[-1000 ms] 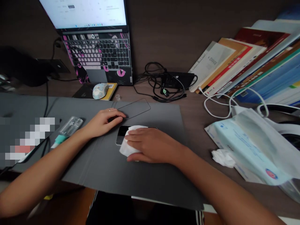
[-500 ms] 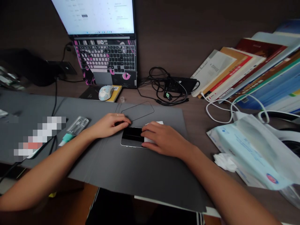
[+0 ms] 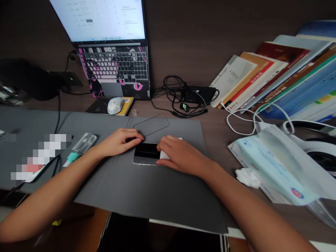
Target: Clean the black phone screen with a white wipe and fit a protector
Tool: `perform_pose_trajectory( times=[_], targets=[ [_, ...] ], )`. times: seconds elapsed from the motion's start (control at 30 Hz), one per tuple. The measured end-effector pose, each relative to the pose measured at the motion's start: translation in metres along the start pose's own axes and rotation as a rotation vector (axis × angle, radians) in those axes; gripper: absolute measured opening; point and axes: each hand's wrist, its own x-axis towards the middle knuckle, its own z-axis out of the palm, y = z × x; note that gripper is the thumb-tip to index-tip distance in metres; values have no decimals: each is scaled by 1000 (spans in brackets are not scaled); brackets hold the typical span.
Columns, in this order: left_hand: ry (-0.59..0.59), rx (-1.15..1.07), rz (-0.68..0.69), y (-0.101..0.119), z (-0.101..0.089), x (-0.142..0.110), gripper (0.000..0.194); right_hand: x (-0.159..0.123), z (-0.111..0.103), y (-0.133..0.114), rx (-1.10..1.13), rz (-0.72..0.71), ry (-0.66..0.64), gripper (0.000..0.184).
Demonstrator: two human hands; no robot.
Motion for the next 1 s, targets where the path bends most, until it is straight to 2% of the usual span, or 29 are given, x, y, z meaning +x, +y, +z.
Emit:
perform_pose_trajectory(
  times=[0.07,0.2,0.4,0.53,0.7,0.87,1.0],
  targets=[
    [4,-5,-4,-1,1,0,26,-1,1,1,-25,5,6,33],
    [-1,-1,-8,0,1,1,26,-1,3,1,-42,-81,-13,30],
    [-7,-4,-13,1,0,0,25,1,3,0,-90,-36,32,26],
    [-8,-8,-11,1,1,0,25,1,5,-2,-106,-96,-8,26],
    [-17,-15,-17,-2,1,0,25,0,7,-1,-129,-41,24,26],
    [-10,-19,-10,-2,2,0,26,0,10,-3,-154,-96,21,26],
    [-14,-6,-12,0,1,0,27,0,11,-3,-133,-31,57,28]
  ],
)
